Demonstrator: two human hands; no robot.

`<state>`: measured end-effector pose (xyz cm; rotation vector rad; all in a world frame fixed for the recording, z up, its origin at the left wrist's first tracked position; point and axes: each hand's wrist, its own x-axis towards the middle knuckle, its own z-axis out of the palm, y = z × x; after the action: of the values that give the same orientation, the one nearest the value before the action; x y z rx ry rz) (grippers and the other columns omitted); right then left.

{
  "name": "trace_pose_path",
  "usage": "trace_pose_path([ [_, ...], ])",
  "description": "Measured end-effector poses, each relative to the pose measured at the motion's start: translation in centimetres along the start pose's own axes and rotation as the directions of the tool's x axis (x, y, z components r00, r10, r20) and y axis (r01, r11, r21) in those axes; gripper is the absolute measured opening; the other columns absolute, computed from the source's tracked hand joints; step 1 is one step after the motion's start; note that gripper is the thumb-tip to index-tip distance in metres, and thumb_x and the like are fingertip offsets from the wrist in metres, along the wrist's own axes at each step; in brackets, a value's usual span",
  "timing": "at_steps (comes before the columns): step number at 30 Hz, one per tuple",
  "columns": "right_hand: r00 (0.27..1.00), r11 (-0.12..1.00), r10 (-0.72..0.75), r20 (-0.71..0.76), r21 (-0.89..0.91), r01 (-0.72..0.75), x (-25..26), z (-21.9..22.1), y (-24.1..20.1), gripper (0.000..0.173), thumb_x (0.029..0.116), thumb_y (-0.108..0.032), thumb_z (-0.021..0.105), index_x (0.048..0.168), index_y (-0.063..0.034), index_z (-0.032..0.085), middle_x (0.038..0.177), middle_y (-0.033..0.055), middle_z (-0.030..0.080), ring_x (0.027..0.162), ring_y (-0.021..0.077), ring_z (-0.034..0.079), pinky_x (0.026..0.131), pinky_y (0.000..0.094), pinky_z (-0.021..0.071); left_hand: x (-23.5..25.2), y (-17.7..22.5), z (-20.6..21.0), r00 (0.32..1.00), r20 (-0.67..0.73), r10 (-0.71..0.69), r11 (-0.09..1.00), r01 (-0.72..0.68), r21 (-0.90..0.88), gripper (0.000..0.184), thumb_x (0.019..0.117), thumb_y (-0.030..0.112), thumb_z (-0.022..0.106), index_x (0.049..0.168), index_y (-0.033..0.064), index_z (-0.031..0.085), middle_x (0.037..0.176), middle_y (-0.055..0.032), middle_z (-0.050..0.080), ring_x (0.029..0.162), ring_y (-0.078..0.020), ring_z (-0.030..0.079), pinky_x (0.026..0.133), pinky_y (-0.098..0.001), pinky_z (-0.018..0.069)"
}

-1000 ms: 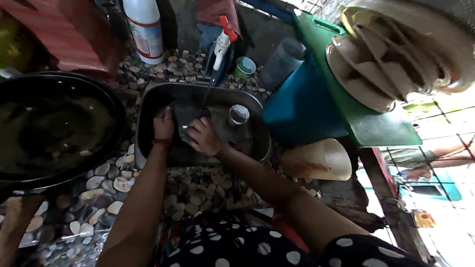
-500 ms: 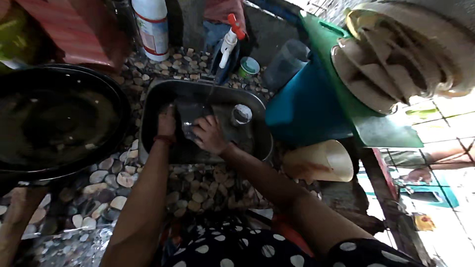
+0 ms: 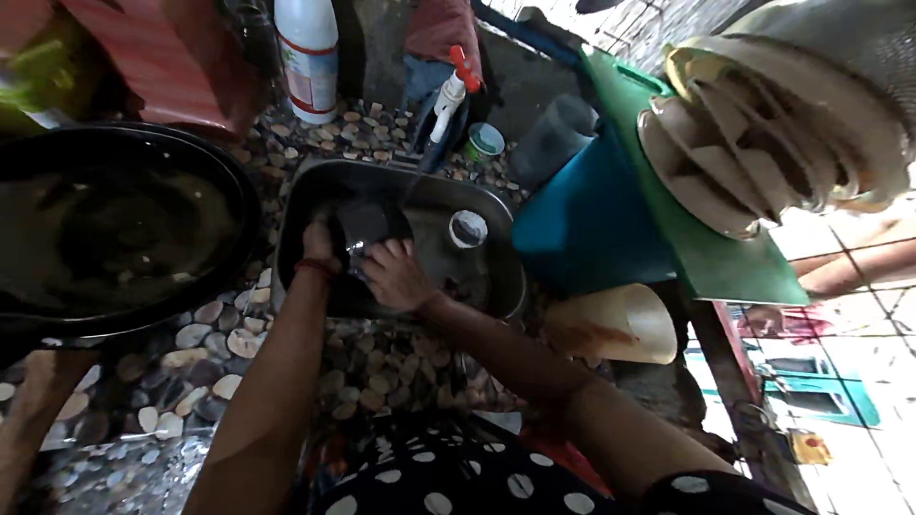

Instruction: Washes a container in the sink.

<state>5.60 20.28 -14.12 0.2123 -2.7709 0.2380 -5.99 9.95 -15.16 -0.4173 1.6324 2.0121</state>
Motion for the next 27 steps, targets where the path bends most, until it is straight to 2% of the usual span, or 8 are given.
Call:
trace_pose_path([
  [4,0.996,0.996,0.081,0.031,0.021,-0.082,4.4,-0.3,0.8,0.022,0.0898,-0.031,0.072,0.104,-0.0149,0.077,0.111,0.0076,0.07,0.111,0.0324,0.06,0.094,0.0545,0.0457,-0.1,-0.3,0.4,0.999,0.047,0.025,0.999,-0.023,-0.04,0.033,0.107,0.039,0.045,0.116,0.0118,0.062,0.095,-0.0024,0.062,0.081,-0.0121,0.061,0.072,-0.034,0.0536],
  [8,0.944,0.954,0.284,0.169,0.053,-0.296,8.4,-1.8,1.3,0.03,0.096,-0.036,0.068,0.113,-0.0124,0.077,0.119,0.0084,0.069,0.12,0.0329,0.057,0.101,0.057,0.0431,-1.1,-0.1,0.1,0.985,0.139,0.098,0.993,-0.106,0.048,0.037,0.1109,0.034,0.037,0.125,0.0094,0.062,0.105,-0.0034,0.065,0.091,-0.0111,0.061,0.081,-0.0333,0.0537],
  [13,0.966,0.966,-0.254,-0.049,-0.06,0.251,-1.6,0.8,1.1,0.017,0.0914,-0.019,0.067,0.105,-0.0148,0.077,0.11,0.0079,0.072,0.104,0.0315,0.065,0.092,0.0543,0.0488,-0.2,0.0,-0.1,0.999,0.03,0.023,0.996,-0.025,0.083,0.043,0.108,0.042,0.045,0.13,0.0084,0.061,0.116,-0.0098,0.064,0.102,-0.0193,0.061,0.087,-0.0432,0.0528],
  [15,0.949,0.952,-0.3,-0.095,-0.089,0.292,-1.3,1.3,2.2,0.018,0.0943,-0.026,0.065,0.106,-0.0166,0.076,0.107,0.0067,0.072,0.101,0.0293,0.065,0.093,0.052,0.0479,0.4,-0.4,0.0,0.999,0.049,0.024,0.998,-0.026,0.053,0.044,0.1066,0.045,0.047,0.132,0.0119,0.061,0.118,-0.0082,0.065,0.105,-0.0189,0.062,0.087,-0.0444,0.0537],
  [19,0.982,0.978,0.172,-0.072,0.134,-0.161,4.0,-1.2,2.9,0.034,0.0945,-0.035,0.071,0.105,-0.0032,0.075,0.109,0.016,0.071,0.108,0.0371,0.064,0.094,0.0561,0.0495,0.3,-0.2,-0.3,0.957,0.158,0.245,0.938,-0.275,0.209,0.043,0.1103,0.038,0.042,0.129,0.0034,0.06,0.114,-0.0126,0.064,0.1,-0.0174,0.062,0.088,-0.0414,0.0535],
  [22,0.755,0.637,0.615,0.227,0.422,-0.645,5.5,-2.4,7.4,0.048,0.103,-0.037,0.061,0.131,0.0013,0.063,0.129,0.023,0.065,0.123,0.0354,0.062,0.106,0.0543,0.0493,0.2,-0.5,-0.8,0.915,0.29,0.28,0.85,-0.377,0.369,0.046,0.1103,0.038,0.044,0.128,-0.0009,0.062,0.117,-0.0186,0.066,0.104,-0.0223,0.063,0.094,-0.047,0.0517],
  [24,0.705,0.522,0.669,0.236,0.527,-0.671,4.4,-1.8,8.6,0.047,0.1034,-0.038,0.061,0.13,0.0009,0.064,0.126,0.0228,0.066,0.119,0.0334,0.064,0.104,0.0532,0.0507,0.4,-0.5,-0.9,0.92,0.294,0.261,0.837,-0.367,0.406,0.047,0.11,0.04,0.045,0.123,-0.0019,0.063,0.114,-0.0183,0.066,0.104,-0.0226,0.063,0.095,-0.0474,0.051],
  [27,0.891,0.846,0.427,-0.153,0.417,-0.333,1.9,-1.0,5.2,0.033,0.092,-0.029,0.075,0.097,0.0035,0.071,0.106,0.0205,0.068,0.106,0.0344,0.066,0.095,0.0502,0.0547,0.4,-0.3,-0.4,0.942,0.182,0.283,0.838,-0.335,0.43,0.049,0.1086,0.045,0.047,0.11,0.0004,0.069,0.097,-0.011,0.068,0.086,-0.0154,0.063,0.083,-0.0416,0.0534],
])
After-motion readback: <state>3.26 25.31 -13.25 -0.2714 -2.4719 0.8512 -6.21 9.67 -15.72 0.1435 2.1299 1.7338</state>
